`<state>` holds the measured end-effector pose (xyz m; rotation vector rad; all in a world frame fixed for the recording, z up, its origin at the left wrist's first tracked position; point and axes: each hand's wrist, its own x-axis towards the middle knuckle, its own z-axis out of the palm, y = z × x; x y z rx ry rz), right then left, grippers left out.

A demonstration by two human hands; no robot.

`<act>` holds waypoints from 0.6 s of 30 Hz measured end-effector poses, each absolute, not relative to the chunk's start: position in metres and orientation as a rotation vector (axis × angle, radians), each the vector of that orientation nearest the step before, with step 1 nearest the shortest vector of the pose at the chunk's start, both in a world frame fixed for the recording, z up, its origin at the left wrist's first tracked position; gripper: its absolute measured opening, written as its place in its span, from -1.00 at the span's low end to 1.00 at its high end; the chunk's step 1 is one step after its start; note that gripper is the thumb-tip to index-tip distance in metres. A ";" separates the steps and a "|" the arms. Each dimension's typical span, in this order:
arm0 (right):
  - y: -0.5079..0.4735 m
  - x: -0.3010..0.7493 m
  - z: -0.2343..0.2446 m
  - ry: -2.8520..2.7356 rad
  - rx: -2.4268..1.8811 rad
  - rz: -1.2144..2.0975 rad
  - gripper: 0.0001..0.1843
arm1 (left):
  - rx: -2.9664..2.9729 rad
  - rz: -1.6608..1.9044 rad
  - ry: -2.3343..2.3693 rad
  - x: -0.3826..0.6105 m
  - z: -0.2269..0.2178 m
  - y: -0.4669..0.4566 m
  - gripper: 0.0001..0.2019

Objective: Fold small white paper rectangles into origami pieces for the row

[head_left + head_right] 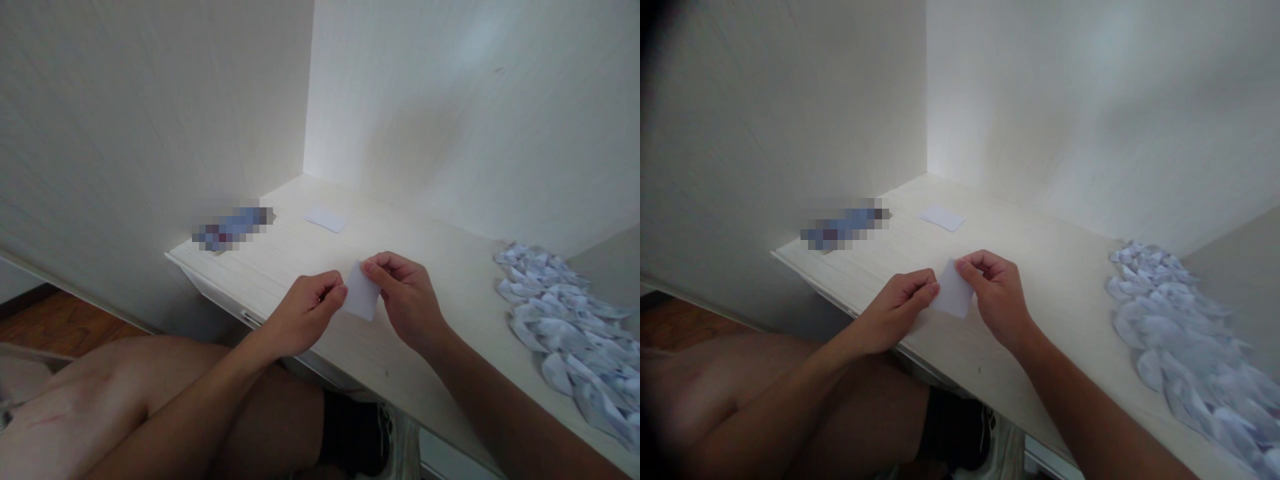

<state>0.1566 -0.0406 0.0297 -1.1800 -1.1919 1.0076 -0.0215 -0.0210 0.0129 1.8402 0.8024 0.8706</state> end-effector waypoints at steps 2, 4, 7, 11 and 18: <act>-0.040 0.157 0.030 -1.175 -1.171 1.016 -0.75 | 1.846 0.860 0.793 -0.023 0.013 -0.021 -0.66; -0.040 0.158 0.030 -1.176 -1.166 1.027 -0.75 | 1.842 0.875 0.787 -0.024 0.013 -0.022 -0.66; -0.039 0.159 0.030 -1.158 -1.163 1.017 -0.75 | 1.826 0.871 0.745 -0.025 0.013 -0.023 -0.65; -0.038 0.160 0.029 -1.121 -1.143 1.019 -0.76 | 1.843 0.834 0.716 -0.026 0.013 -0.024 -0.67; -0.038 0.160 0.032 -1.126 -1.143 0.993 -0.77 | 1.795 0.826 0.679 -0.028 0.012 -0.024 -0.67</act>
